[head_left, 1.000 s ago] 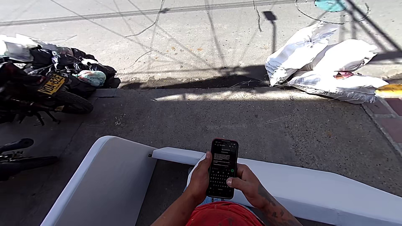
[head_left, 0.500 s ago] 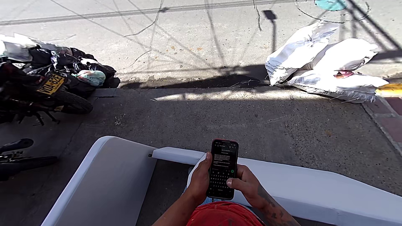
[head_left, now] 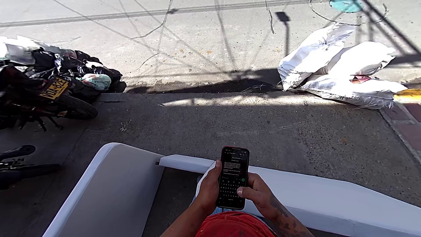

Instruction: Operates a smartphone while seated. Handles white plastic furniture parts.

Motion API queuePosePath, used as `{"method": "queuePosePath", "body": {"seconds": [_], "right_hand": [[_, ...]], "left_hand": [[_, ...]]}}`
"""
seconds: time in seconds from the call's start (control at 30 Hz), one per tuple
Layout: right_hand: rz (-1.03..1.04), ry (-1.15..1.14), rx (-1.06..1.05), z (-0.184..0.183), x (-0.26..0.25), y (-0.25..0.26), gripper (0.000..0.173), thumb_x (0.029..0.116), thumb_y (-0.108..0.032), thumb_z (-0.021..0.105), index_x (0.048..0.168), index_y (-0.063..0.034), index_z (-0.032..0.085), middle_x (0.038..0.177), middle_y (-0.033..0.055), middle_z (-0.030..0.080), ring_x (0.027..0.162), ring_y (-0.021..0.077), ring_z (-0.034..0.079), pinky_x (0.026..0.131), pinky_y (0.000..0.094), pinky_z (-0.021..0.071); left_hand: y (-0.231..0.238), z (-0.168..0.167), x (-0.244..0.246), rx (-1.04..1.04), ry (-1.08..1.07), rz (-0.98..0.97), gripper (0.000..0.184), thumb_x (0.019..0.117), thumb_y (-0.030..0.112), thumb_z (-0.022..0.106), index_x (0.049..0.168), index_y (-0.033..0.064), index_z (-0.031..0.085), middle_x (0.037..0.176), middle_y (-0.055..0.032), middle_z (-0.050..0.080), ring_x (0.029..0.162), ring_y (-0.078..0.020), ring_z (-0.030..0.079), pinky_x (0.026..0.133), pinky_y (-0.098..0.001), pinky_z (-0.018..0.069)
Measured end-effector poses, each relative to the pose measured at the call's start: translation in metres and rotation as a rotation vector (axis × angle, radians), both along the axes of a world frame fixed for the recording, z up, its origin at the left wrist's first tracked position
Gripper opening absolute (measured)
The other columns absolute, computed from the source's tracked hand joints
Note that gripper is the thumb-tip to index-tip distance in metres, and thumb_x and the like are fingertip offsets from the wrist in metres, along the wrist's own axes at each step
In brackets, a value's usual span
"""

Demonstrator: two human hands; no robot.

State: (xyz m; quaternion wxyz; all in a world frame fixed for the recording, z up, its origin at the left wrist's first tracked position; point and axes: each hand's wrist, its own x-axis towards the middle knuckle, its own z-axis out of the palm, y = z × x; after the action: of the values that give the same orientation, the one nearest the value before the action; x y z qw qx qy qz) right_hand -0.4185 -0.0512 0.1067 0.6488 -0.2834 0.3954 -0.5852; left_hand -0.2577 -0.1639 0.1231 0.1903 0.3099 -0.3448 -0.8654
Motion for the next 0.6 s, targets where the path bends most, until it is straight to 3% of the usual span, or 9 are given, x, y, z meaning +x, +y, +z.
{"method": "queuePosePath", "body": {"seconds": [0.6], "right_hand": [[0.002,0.009,-0.004,0.0,0.0002,0.0002,0.031,0.0925,-0.009,0.064,0.12,0.0041,0.065,0.107,0.014,0.075,0.099,0.0196,0.074,0.091,0.0382,0.0606]], "left_hand": [[0.0004,0.0001,0.0008,-0.001,0.003,-0.004,0.068,0.1107,0.049,0.016,0.131,-0.0011,0.058,0.114,-0.0224,0.071,0.104,-0.0291,0.072,0.094,-0.0478,0.0597]]}}
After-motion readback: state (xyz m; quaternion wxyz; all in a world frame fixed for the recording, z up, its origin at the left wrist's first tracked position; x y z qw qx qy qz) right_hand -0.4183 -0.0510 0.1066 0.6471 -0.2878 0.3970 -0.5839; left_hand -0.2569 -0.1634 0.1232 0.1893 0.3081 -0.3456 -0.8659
